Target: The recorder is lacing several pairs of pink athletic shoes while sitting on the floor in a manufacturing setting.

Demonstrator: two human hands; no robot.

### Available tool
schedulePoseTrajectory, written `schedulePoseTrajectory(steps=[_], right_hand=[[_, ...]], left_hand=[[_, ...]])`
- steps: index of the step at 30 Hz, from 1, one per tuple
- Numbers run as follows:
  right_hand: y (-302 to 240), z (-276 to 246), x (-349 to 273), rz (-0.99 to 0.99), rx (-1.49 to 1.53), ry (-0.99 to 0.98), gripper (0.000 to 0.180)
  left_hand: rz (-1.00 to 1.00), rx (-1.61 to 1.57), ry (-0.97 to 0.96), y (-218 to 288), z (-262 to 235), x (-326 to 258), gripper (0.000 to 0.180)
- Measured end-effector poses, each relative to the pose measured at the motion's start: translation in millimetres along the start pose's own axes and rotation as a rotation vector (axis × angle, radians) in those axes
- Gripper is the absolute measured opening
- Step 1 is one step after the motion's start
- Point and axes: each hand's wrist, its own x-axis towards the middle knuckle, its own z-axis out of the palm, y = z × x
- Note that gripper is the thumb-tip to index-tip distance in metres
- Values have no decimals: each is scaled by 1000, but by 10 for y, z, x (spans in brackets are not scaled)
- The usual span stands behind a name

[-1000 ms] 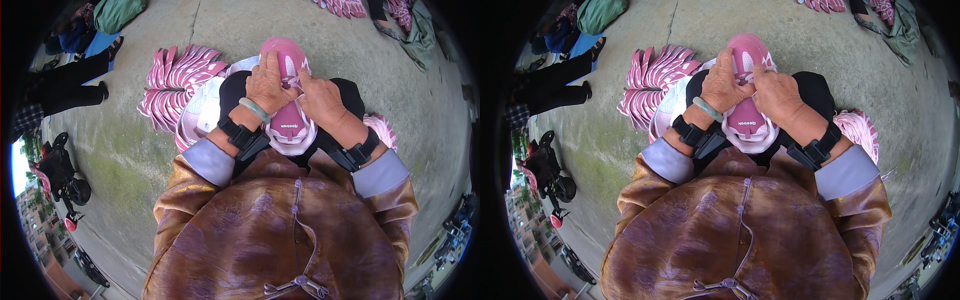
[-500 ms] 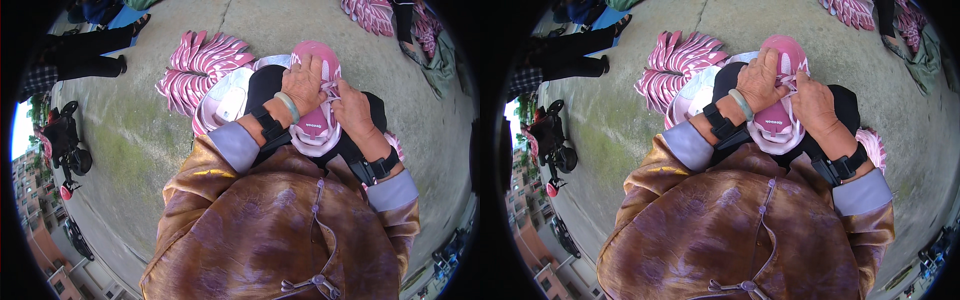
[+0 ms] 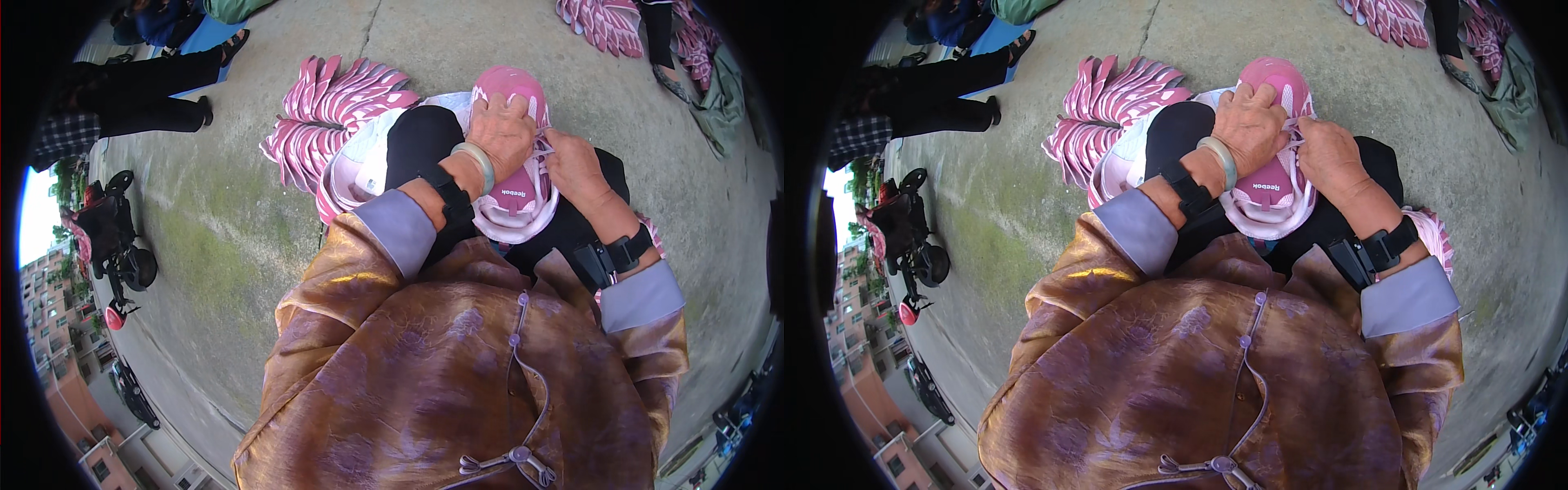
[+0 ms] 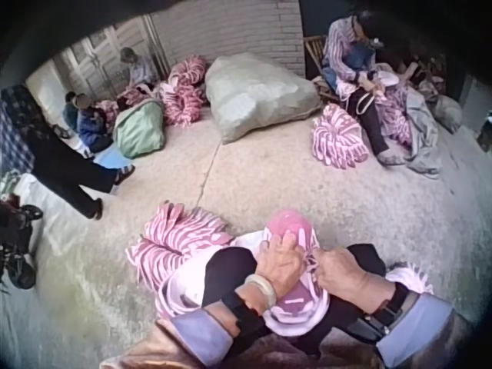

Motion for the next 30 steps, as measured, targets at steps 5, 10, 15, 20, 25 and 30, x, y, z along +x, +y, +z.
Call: schedulePoseTrajectory(steps=[5, 10, 15, 20, 25, 30], right_hand=[[60, -4, -15, 32, 43, 26, 23], [0, -19, -93, 128, 171, 112, 31], [-13, -55, -153, 124, 194, 145, 26], [12, -52, -172, 74, 161, 166, 22], [21, -61, -143, 77, 123, 97, 20], [4, -68, -127, 46, 103, 110, 18]], left_hand=[[55, -16, 31, 25, 28, 12, 16], [-50, -204, 51, 12, 19, -48, 18], [-49, -244, -15, 47, -5, -24, 17], [16, -193, -30, 56, 3, -5, 18], [56, -105, -133, 45, -5, 38, 21], [-79, -187, -307, 69, -150, 98, 20]])
